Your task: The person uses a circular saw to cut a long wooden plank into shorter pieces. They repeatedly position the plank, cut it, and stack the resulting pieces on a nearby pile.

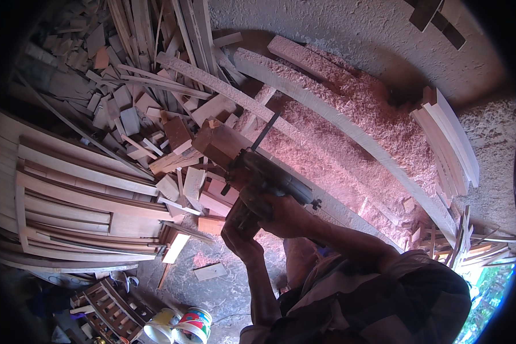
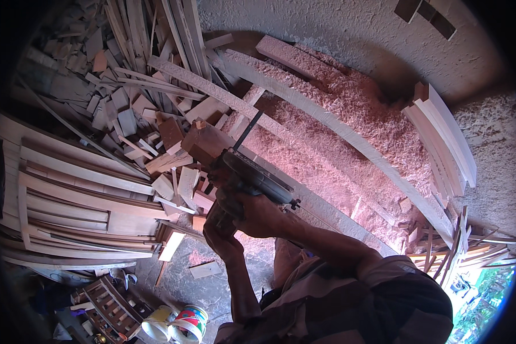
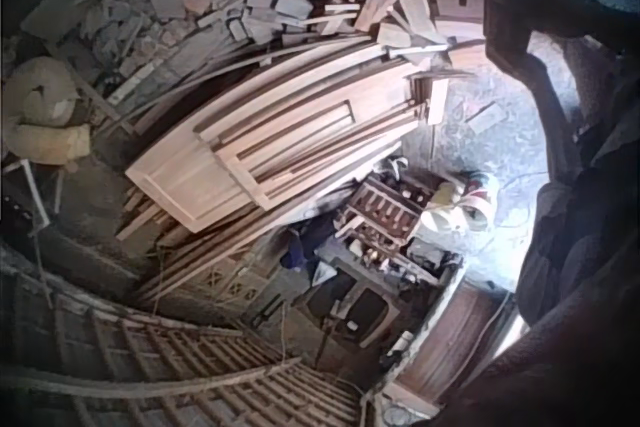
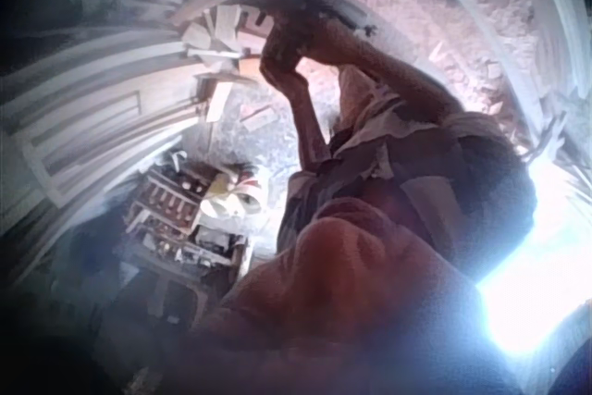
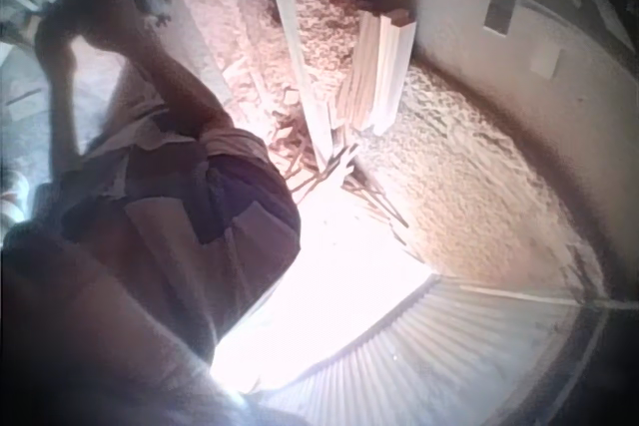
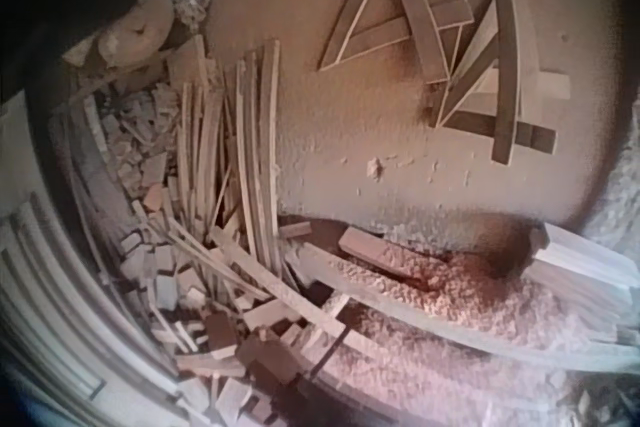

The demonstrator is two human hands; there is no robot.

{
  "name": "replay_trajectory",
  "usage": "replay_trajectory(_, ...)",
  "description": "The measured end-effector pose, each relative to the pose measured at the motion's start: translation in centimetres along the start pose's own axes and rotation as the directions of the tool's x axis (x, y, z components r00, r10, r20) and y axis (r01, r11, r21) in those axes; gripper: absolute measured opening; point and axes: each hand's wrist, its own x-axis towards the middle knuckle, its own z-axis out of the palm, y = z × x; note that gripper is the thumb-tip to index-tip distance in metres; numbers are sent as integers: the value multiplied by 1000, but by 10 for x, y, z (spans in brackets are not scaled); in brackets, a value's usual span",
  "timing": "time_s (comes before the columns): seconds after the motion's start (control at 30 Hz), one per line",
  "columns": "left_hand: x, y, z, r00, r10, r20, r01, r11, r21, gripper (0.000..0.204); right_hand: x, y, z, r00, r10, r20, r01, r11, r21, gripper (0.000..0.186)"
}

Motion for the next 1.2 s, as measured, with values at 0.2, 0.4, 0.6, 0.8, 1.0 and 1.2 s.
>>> replay_trajectory(0.2,16,-9,-12,1000,-6,-6,6,1000,-9,45,12,5,9,1000,10,6,-10,1000,0,47)
replay_trajectory(0.4,29,-2,-4,997,14,-69,-18,998,-65,41,30,6,16,1000,3,22,-3,1000,9,47)
replay_trajectory(0.6,60,4,-4,999,-5,-41,0,994,-110,47,61,-2,26,993,84,89,-79,995,-54,49)
replay_trajectory(0.8,101,4,-14,1000,-2,-13,1,995,-98,56,96,-3,39,991,52,120,-46,998,-51,47)
replay_trajectory(1.0,123,29,1,980,123,-158,-129,991,-24,60,132,-14,46,983,-36,181,46,998,-51,43)
replay_trajectory(1.2,110,78,34,910,414,-26,-412,909,57,62,114,-36,12,922,-387,-9,382,906,181,51)
